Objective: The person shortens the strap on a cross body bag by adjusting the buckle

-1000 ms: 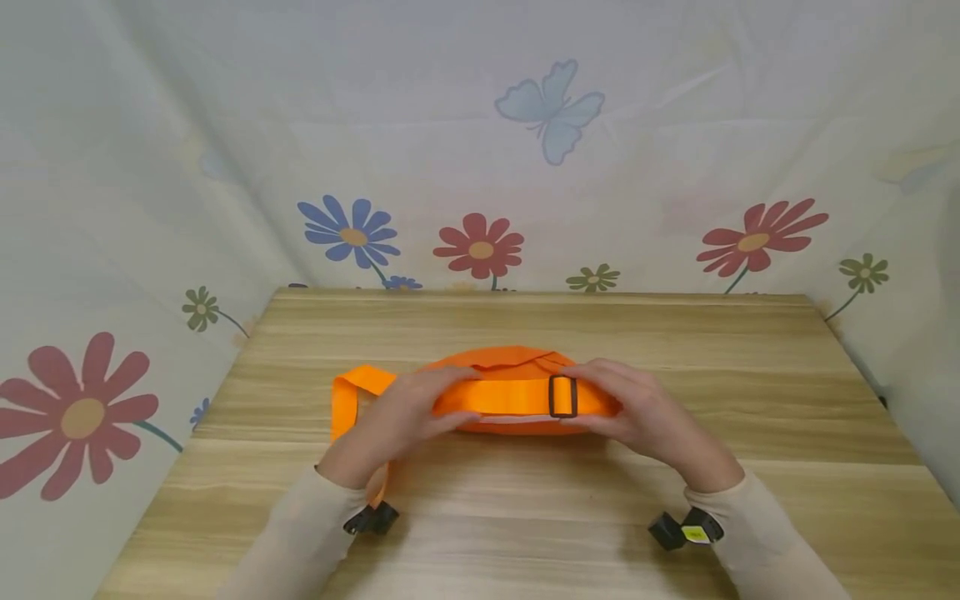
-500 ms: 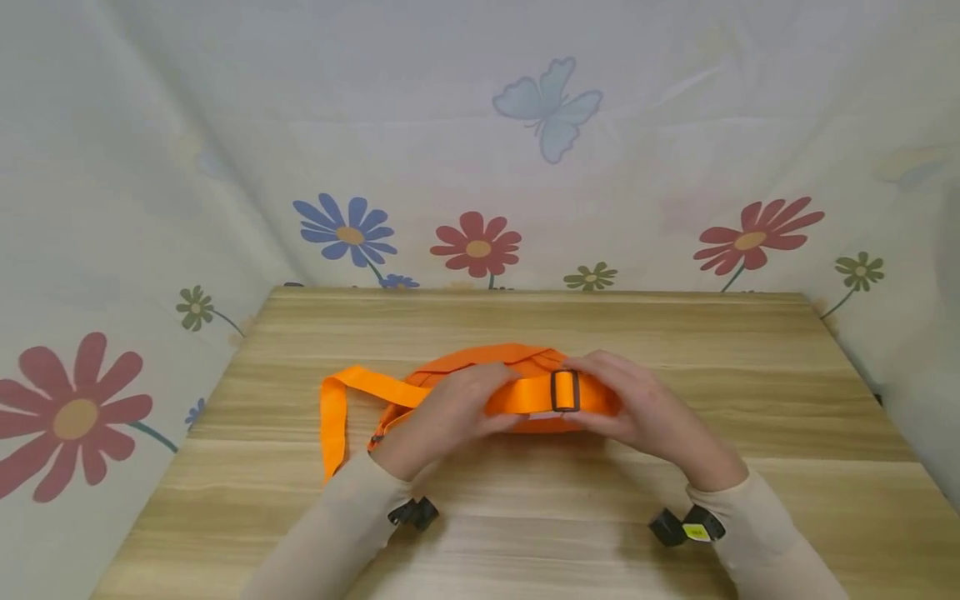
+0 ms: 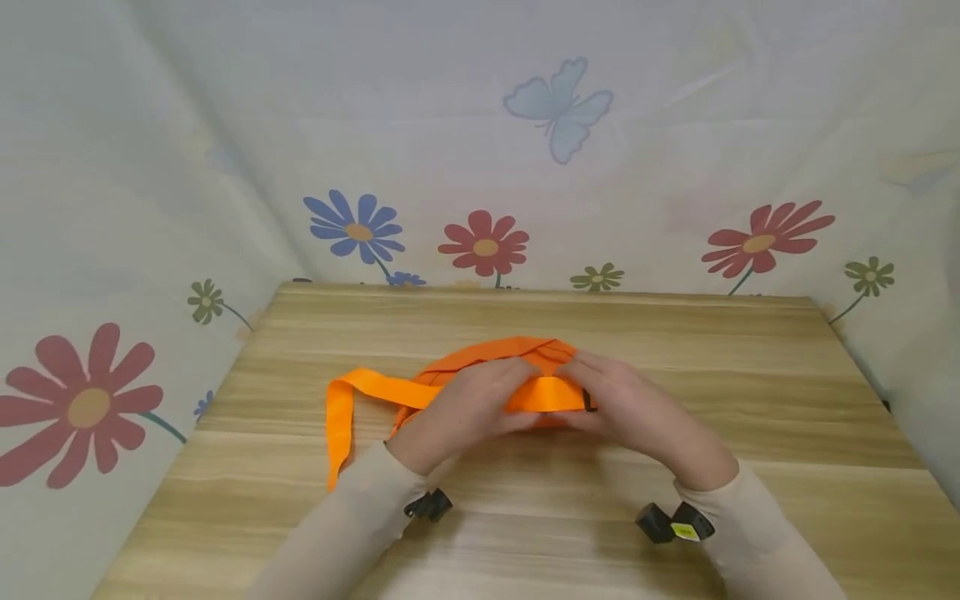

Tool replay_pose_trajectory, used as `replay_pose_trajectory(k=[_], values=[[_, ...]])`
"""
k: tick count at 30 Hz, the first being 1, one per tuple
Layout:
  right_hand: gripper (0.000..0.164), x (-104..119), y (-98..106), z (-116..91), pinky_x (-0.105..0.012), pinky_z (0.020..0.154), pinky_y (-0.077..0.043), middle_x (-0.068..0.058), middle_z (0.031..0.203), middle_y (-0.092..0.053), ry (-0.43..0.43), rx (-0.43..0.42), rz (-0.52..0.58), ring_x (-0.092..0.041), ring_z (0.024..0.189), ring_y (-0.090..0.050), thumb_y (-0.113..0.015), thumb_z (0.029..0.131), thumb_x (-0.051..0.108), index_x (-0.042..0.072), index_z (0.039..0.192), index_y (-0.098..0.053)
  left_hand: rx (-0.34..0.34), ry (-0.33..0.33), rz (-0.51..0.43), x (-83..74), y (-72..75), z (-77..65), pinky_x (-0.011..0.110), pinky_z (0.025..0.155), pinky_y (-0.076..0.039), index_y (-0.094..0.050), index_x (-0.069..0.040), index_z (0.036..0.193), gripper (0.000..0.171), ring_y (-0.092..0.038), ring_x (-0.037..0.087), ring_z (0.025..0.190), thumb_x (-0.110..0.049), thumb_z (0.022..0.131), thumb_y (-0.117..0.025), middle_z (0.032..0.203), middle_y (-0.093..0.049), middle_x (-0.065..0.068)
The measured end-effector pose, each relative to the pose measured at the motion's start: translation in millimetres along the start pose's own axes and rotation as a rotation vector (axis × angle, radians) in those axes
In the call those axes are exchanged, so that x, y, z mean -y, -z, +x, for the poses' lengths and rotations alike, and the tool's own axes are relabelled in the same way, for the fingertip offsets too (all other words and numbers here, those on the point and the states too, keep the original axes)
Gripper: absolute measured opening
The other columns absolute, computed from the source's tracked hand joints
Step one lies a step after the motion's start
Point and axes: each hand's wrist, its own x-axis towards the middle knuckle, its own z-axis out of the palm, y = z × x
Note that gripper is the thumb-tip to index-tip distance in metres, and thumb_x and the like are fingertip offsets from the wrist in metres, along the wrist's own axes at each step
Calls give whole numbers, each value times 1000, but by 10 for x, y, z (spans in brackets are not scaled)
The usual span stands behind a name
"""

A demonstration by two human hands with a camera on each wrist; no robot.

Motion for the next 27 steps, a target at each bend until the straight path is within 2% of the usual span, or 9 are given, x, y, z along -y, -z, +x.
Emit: replay_pose_trajectory(k=[5,9,14,17,19,21,25,27], values=[[41,-106,12,-78,-37,85,-63,-2,108,-73,4,-35,16,-16,94,-65,-94,86,22,8,120,-74,48,85,-20,56,12,-53,33,96,-61,-67,-14,131,48,-67,17,99,-33,92,-89,117,-75,-1],[43,-214,11,-144,-34,81,-62,0,102,-69,54,-102,4,-13,90,-61,-96,82,17,9,117,-73,6,73,-3,134,21,-133,32,88,-62,-67,-11,125,48,-63,17,90,-22,87,-93,108,-73,0],[49,-332,25,-208,-31,76,-59,1,98,-67,157,-192,0,-10,87,-58,-99,75,11,9,116,-72,-53,38,42,235,48,-232,33,82,-63,-67,-9,119,48,-63,17,84,-20,82,-96,100,-73,1],[43,-393,50,-240,-26,74,-57,2,97,-66,200,-218,25,-9,86,-57,-96,82,19,10,116,-72,-48,61,55,277,77,-291,33,83,-64,-66,-9,118,48,-65,18,83,-20,82,-96,100,-74,2],[37,-435,69,-262,-22,76,-56,3,98,-66,215,-229,35,-9,87,-58,-88,91,32,11,117,-73,-38,81,57,307,96,-322,33,81,-64,-66,-9,118,47,-64,18,81,-19,83,-95,98,-74,2],[42,-474,88,-285,-17,79,-54,3,99,-67,222,-239,42,-10,87,-59,-74,98,47,10,117,-73,-35,99,74,331,120,-351,32,78,-63,-65,-9,117,47,-64,18,78,-20,83,-95,97,-74,2],[60,-543,111,-334,-7,84,-49,2,98,-68,216,-251,20,-10,86,-59,-53,101,63,9,117,-73,-46,96,108,381,161,-385,32,76,-64,-65,-9,116,49,-64,18,75,-19,81,-97,96,-75,3],[62,-570,125,-362,-6,84,-49,2,97,-68,213,-253,10,-10,86,-59,-52,102,64,9,117,-74,-51,98,113,397,180,-402,33,78,-65,-65,-9,117,50,-66,19,77,-18,80,-97,98,-77,4]])
